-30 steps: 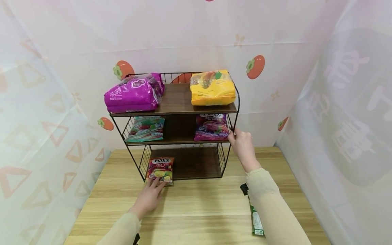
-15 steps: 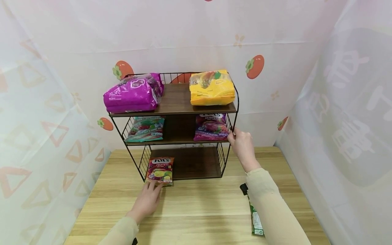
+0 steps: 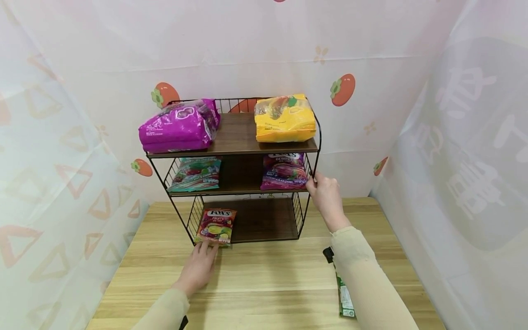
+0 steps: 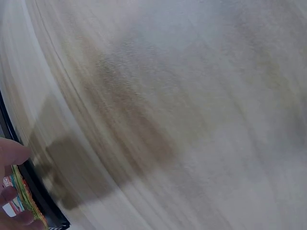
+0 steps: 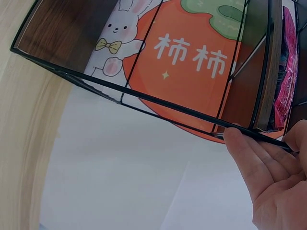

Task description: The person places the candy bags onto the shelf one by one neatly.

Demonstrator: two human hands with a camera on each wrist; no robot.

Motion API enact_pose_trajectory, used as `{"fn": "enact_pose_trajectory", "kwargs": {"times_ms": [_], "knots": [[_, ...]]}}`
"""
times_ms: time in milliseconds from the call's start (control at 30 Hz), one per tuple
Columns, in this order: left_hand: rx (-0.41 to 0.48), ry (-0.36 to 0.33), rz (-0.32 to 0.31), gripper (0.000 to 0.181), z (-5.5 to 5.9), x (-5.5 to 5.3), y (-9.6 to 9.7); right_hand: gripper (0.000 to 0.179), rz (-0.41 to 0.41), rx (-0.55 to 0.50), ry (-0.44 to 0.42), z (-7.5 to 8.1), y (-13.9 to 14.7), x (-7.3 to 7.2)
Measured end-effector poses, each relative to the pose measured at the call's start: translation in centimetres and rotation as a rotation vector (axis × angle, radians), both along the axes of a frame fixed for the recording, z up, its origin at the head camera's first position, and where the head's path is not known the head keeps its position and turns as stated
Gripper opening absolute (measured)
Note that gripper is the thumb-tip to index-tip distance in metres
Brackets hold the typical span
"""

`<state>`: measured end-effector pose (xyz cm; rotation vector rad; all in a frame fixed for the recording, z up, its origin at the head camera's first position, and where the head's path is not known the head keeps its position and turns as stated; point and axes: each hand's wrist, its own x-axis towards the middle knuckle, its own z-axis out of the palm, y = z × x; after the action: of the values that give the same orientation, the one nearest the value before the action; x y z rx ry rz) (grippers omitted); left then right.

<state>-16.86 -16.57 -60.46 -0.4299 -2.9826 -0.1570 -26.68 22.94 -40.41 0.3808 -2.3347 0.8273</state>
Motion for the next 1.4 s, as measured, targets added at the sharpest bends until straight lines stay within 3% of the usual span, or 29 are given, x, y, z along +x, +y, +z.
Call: {"fn": "enact_pose_trajectory", "kwargs": {"times_ms": [167,433,700,933,1200,1400], "knots": [[-0.049,-0.042,0.024,0.065,-0.3,-0.6,0.2,0.021,-0.007,-0.004,-0.011,0.0,0.0,0.0],[-0.081,-0.044,0.036,0.07,-0.7,-1.6,0.3,0.02,-0.01,-0.006,-0.013,0.1,0.0,0.1],[-0.079,-0.072,0.043,0.069,-0.1,-1.8,0.1,0.022,-0.006,-0.022,-0.053,0.2,-0.1,0.2],[0.022,-0.102,0.028,0.073,1.1,-1.6,-0.6,0.022,0.007,-0.036,-0.092,0.2,-0.1,0.2],[0.074,-0.04,0.049,0.059,3.4,-1.1,-2.3,0.02,0.01,-0.034,-0.074,0.1,0.0,0.2],[0.149,-0.045,0.125,0.042,5.3,-0.8,-3.4,0.023,0.009,-0.025,-0.075,0.1,0.0,0.1]]}}
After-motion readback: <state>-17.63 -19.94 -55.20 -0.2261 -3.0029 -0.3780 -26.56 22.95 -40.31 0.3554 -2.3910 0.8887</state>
